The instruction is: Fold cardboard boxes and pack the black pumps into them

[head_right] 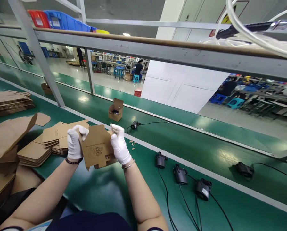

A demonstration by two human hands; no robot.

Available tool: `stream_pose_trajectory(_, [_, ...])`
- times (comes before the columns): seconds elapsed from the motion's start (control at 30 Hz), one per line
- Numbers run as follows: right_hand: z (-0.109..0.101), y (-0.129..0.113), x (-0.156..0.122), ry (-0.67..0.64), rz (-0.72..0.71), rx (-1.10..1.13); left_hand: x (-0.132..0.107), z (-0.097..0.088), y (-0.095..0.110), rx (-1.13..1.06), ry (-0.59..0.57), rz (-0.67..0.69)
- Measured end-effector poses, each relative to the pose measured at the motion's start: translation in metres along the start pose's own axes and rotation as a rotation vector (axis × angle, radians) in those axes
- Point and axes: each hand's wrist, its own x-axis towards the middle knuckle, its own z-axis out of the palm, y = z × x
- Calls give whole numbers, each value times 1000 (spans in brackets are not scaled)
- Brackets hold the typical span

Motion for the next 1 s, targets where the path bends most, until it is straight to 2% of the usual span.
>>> stream_pose_trajectory(0.07, [1, 2, -2, -84, 7, -100, 8, 1, 0, 44, 47, 61])
stream_pose_trajectory(0.1, [1, 3, -3, -82, 12, -131, 11, 1, -2, 82, 42, 76])
stream_pose_trajectory(0.17, [0, 5, -3, 25, -12, -167, 12, 1, -6, 196, -43, 52])
stream_pose_trajectory(0.27, [0, 6, -4, 166, -112, -254, 3, 3, -10, 329, -223, -83])
stream_pose_trajectory(0.3, [0, 5, -4, 191, -139, -284, -1, 3, -10, 369, -244, -103])
stream_pose_trajectory(0.37, [1, 2, -6, 219, -188, -335, -7, 4, -9, 466, -202, -39])
stream_pose_trajectory(0.43, [1, -2, -8, 221, -247, -378, -10, 5, -7, 568, -173, 102])
stream_pose_trajectory(0.5, [1, -7, -9, 178, -297, -418, -10, 5, -4, 629, -198, 198])
stream_pose_trajectory(0.57, [-2, -10, -9, 146, -320, -443, -9, 4, 1, 665, -233, 220])
stream_pose_trajectory(0.67, [-6, -13, -6, 145, -329, -478, -6, 1, 9, 687, -354, 170])
stream_pose_trajectory(0.73, [-11, -11, -2, 134, -319, -470, -3, -4, 12, 714, -498, 65])
stream_pose_trajectory(0.77, [-14, -9, 1, 133, -305, -451, -2, -7, 12, 718, -522, 3])
stream_pose_trajectory(0.8, [-18, -6, 5, 146, -282, -432, -2, -10, 11, 696, -481, -52])
stream_pose_trajectory(0.87, [-27, 2, 12, 205, -187, -411, -5, -17, 2, 531, -244, -123])
stream_pose_trajectory(0.93, [-37, 9, 18, 226, -32, -416, -13, -25, -10, 283, -22, -184])
stream_pose_trajectory(1.0, [-45, 13, 20, 151, 119, -474, -25, -33, -25, 206, 2, -259])
